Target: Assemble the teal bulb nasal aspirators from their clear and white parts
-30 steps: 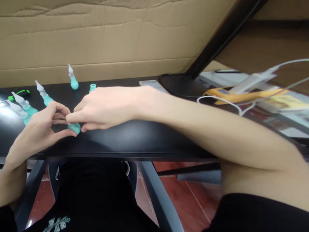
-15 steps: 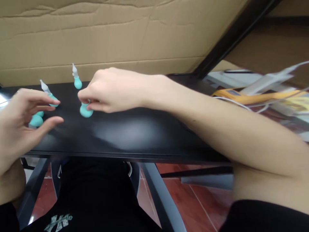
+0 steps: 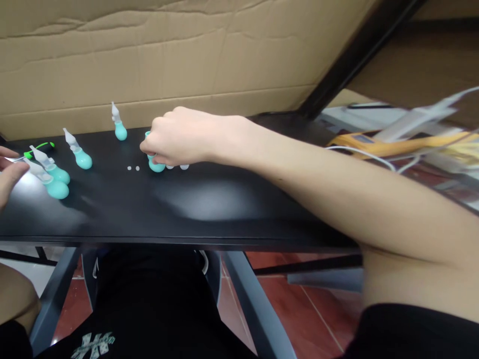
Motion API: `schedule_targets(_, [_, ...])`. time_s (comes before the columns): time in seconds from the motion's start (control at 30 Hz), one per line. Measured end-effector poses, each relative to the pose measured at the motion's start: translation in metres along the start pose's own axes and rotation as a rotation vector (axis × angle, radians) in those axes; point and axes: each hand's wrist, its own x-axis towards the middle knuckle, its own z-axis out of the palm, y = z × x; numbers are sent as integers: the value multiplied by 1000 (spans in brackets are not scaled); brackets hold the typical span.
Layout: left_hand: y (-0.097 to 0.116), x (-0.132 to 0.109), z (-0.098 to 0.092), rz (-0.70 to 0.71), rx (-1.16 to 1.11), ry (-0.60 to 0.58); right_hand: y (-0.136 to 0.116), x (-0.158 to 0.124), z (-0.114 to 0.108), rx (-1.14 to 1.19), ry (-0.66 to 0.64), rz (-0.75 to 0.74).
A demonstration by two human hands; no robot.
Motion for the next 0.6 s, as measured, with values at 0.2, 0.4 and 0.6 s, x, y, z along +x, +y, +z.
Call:
schedule_targets(0.2, [17, 15, 3, -86, 117, -104, 9, 0, 1, -68, 13, -33])
schedule_targets(0.4, [6, 18, 12, 45, -12, -83, 6, -3, -5, -97, 41, -12])
schedule_targets(0.6, [29, 13, 22, 29, -186, -59, 0, -8, -6, 62, 254, -152])
